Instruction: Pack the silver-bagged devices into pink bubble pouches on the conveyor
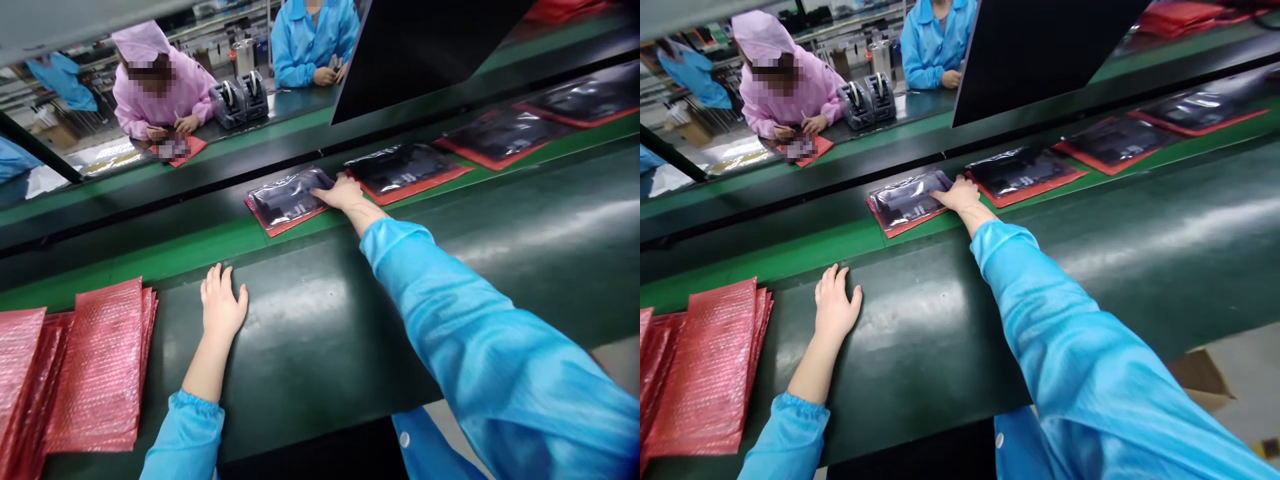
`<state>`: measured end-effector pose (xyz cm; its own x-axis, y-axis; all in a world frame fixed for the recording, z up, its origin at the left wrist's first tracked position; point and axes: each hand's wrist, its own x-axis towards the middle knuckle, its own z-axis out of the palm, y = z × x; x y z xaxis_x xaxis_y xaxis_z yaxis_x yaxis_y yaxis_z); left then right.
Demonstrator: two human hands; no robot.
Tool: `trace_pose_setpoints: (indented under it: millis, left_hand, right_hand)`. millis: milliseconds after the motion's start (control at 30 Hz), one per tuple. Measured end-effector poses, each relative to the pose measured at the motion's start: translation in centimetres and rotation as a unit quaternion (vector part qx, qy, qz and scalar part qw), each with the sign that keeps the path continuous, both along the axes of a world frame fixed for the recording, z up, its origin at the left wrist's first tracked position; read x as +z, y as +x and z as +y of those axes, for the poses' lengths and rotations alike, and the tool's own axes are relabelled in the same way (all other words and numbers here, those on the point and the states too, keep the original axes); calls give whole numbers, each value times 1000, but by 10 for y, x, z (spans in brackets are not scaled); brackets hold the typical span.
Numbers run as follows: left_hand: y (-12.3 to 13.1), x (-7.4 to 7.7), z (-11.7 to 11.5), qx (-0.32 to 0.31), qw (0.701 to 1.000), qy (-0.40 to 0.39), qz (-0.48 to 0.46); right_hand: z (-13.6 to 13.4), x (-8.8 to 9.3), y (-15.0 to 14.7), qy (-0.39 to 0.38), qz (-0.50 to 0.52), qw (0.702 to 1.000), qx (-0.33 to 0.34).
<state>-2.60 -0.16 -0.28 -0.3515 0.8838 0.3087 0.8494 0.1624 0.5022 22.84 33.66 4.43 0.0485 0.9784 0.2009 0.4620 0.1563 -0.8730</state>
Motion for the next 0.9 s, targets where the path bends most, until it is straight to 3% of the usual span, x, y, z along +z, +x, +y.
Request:
trace_pose_setpoints:
  millis: [100, 233, 367, 500, 600, 667, 733, 800, 900]
  left_hand:
    - [-5, -1, -4, -1, 1000, -5, -3]
    - [-10, -3, -6, -12, 999, -2, -34]
    - [-18, 8, -13, -16, 995, 58, -74]
    - [-35, 26, -20, -21, 992, 117, -39]
    - [-47, 29, -19, -112, 991, 69, -29]
    - [-50, 26, -16, -189, 982, 2, -29]
    - [-48, 24, -14, -225, 973, -51, -27]
    - [-43, 26, -15, -211, 974, -80, -19]
    - [-38, 34, -21, -158, 982, -101, 12]
  right_hand:
    - [16, -4, 0, -82, 3, 997, 2]
    - [-2, 0, -26, -180, 53, 980, 64]
    - [-62, 4, -47, -286, 245, 916, 139]
    - [-140, -15, -32, -357, 306, 855, 217]
    - [-172, -31, -7, -348, 295, 862, 222]
    - [-172, -38, 7, -301, 239, 898, 215]
    - [-161, -42, 17, -234, 201, 931, 197]
    - [-147, -42, 24, -187, 230, 940, 170]
    - [-134, -34, 30, -139, 362, 915, 112]
